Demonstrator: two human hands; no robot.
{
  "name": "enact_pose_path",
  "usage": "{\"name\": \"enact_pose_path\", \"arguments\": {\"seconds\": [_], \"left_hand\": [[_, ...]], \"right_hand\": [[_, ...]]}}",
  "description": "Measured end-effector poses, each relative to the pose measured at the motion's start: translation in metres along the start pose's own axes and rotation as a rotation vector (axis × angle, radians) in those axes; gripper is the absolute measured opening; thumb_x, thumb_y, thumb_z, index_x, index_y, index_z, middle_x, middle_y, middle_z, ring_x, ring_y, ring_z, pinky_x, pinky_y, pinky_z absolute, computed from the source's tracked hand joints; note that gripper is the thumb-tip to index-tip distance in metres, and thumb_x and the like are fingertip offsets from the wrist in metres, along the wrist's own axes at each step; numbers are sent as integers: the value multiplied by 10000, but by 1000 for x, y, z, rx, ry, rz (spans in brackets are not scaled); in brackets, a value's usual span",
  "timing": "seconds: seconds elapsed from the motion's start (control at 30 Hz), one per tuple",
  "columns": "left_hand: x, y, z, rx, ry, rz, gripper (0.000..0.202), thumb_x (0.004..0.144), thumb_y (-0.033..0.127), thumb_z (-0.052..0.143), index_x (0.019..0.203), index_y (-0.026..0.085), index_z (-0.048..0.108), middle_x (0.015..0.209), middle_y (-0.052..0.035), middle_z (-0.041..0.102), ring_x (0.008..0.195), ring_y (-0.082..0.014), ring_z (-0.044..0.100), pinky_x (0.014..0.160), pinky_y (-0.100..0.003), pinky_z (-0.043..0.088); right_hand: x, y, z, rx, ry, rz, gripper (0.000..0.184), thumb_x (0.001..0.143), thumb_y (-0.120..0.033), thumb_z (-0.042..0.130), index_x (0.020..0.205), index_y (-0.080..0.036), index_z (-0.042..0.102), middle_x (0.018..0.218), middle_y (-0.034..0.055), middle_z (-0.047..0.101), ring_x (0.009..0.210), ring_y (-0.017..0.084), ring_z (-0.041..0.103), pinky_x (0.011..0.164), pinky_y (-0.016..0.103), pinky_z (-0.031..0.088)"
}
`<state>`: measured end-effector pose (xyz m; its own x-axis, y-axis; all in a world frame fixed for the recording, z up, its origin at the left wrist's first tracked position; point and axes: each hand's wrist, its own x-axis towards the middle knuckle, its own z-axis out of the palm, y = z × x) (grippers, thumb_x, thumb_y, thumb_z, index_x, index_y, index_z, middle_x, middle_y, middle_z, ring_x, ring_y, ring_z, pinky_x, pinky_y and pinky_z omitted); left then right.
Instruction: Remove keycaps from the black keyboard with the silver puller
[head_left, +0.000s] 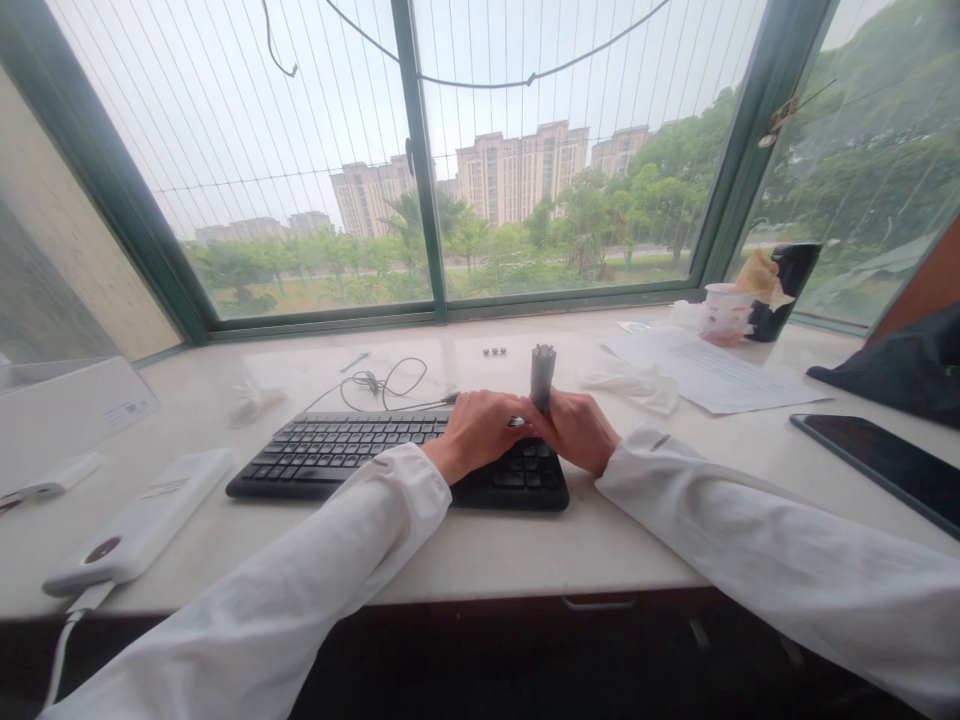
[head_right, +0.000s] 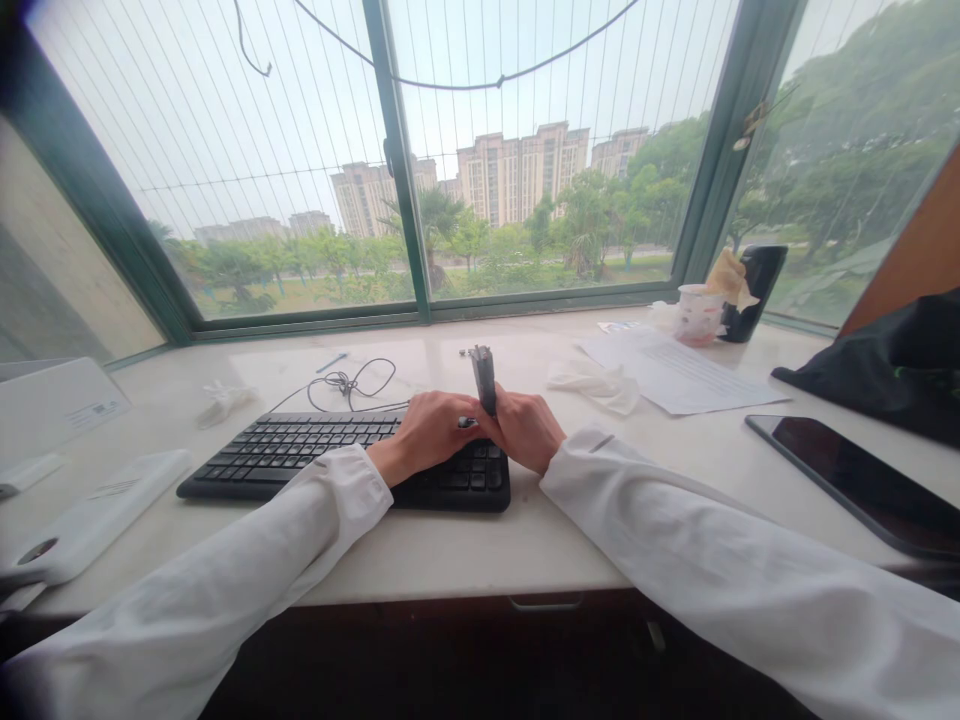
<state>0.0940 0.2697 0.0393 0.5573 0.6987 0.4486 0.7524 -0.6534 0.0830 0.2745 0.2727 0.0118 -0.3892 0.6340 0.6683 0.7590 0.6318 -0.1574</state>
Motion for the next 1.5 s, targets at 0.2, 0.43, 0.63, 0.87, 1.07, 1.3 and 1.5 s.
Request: {"name": "enact_pose_path", "arguments": {"seconds": [0.2,0.43,0.63,0.87,1.07,1.3,1.5], "left_hand": [[1,4,-2,3,4,5,191,873,443,613,905,328,762,868,7,757,792,-217,684,609,-275,397],[2,2,-1,-88,8,-11,233,841,474,632,886,288,766,924,13,761,828,-196,688,642,-275,413],[3,-5,-3,-69,135,-28,176,796,422,675,874,278,740,906,46,752,790,-161,689,637,-258,409],[2,-11,-10,29,173,-13,177,823,356,642,946,253,717,960,27,743,771,-159,686,602,-253,380],[3,-7,-10,113,167,-9,212,857,399,622,964,237,706,967,6,741,775,-177,686,562,-263,324],[3,-10,-13,165,155,54,301,920,499,547,996,257,708,1011,8,731,736,-154,672,541,-273,281],[3,-14,-13,134,179,30,294,937,495,526,1003,276,712,1025,25,730,728,-135,659,558,-267,301]], "right_hand": [[-1,-5,-5,-20,83,-86,399,1000,-456,340,860,-164,573,649,71,660,582,183,620,559,269,358],[7,-5,-14,-61,243,76,413,975,-458,346,825,-165,594,569,60,609,522,189,590,532,281,358],[20,11,-25,109,223,304,403,934,-557,447,949,-203,640,579,10,631,543,184,622,586,277,407],[20,14,-26,568,-37,299,260,925,-489,517,936,-231,490,617,-22,660,544,137,600,557,250,454],[21,19,-16,888,-190,396,509,724,-517,750,954,-242,389,723,-1,696,662,189,665,463,239,460],[25,11,-18,1043,-184,515,601,619,-463,829,926,-240,363,684,-37,663,636,157,634,531,263,500],[25,14,-27,997,-188,411,660,579,-481,857,894,-252,325,786,-20,703,595,125,589,525,258,472]]}}
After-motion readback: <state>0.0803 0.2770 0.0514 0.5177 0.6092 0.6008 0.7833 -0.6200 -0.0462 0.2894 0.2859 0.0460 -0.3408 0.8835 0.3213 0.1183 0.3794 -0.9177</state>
